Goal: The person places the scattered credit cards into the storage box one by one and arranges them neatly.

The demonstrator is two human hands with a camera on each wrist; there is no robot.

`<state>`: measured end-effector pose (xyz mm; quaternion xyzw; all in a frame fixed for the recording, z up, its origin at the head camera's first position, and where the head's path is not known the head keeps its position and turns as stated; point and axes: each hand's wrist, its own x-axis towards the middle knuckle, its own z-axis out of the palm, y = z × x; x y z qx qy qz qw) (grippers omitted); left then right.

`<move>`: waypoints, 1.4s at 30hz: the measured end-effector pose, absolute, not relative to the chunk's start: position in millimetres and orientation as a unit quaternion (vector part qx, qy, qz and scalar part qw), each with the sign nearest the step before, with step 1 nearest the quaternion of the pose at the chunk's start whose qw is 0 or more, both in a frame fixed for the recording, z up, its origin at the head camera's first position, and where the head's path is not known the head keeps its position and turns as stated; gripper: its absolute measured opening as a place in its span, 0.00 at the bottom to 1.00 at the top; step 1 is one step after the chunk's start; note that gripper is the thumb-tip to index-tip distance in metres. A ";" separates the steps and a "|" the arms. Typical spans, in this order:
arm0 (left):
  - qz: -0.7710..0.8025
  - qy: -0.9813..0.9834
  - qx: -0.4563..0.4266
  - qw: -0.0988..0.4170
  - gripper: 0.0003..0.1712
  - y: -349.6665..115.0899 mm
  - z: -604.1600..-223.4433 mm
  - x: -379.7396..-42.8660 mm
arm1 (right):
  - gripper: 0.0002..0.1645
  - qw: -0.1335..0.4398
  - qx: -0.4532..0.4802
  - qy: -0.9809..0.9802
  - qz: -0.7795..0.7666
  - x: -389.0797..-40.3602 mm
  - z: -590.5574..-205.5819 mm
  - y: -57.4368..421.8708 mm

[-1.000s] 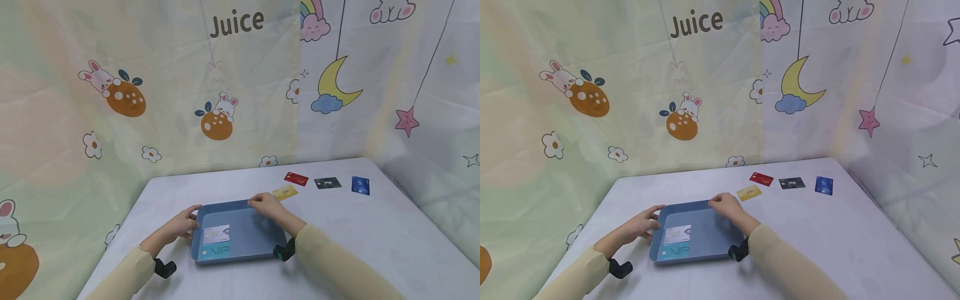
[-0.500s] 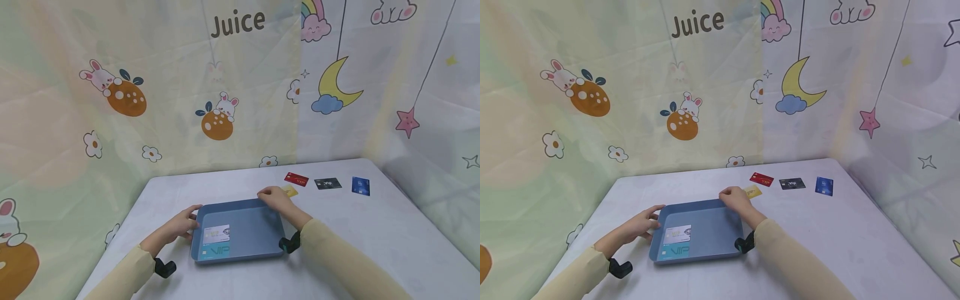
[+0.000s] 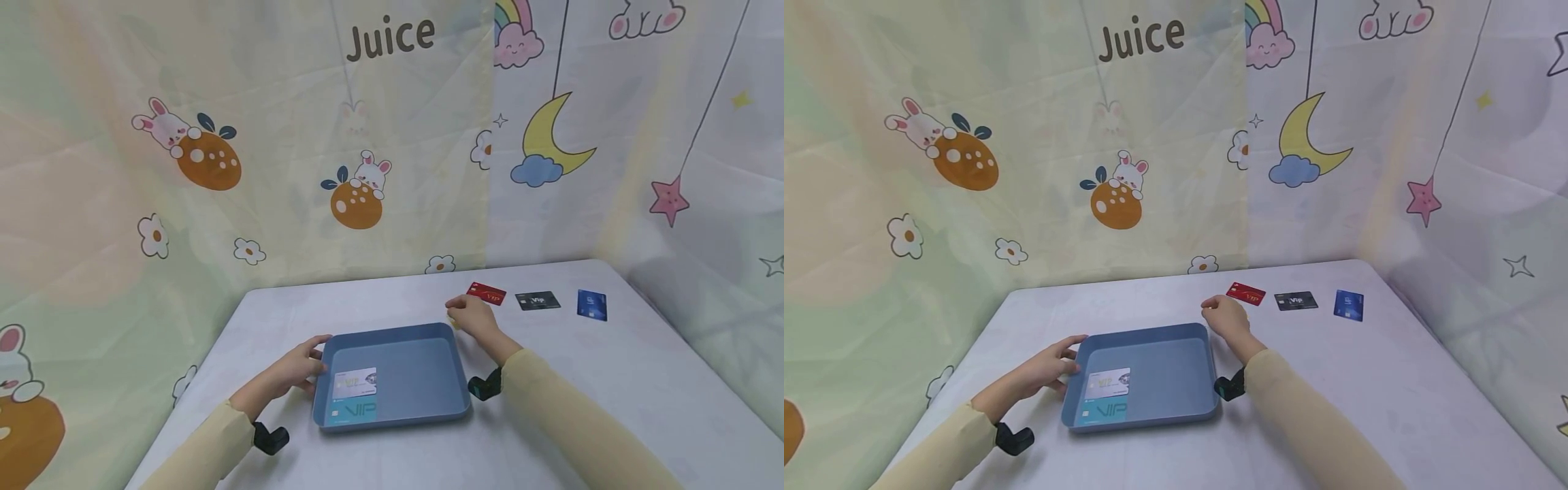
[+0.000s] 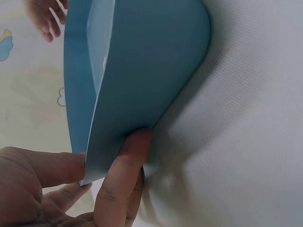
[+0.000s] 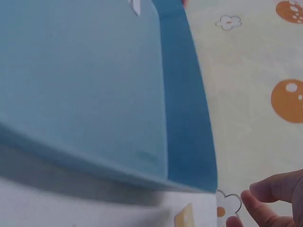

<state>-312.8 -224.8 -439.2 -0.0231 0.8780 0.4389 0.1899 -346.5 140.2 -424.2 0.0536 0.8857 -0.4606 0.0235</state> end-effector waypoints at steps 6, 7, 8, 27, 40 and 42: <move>0.437 0.879 -0.025 0.188 0.42 -224.9 -439.3 -312.9 | 0.22 0.030 0.082 0.887 -0.453 -353.0 -434.2 147.7; 0.437 0.879 -0.025 0.188 0.42 -225.1 -439.6 -313.1 | 0.22 0.031 0.085 0.888 -0.451 -354.0 -436.2 148.8; 0.437 0.879 -0.024 0.188 0.42 -225.3 -439.9 -313.3 | 0.23 0.033 0.090 0.889 -0.448 -355.1 -438.2 149.9; 0.436 0.880 -0.023 0.189 0.43 -225.8 -441.0 -314.8 | 0.35 0.043 0.146 0.911 -0.384 -364.5 -448.8 161.5; 0.438 0.879 -0.026 0.189 0.43 -225.4 -439.0 -314.1 | 0.47 0.010 0.151 0.930 -0.334 -370.2 -458.0 162.5; 0.438 0.878 -0.026 0.189 0.43 -226.0 -438.4 -314.3 | 0.49 0.005 0.151 0.933 -0.328 -371.6 -458.8 162.2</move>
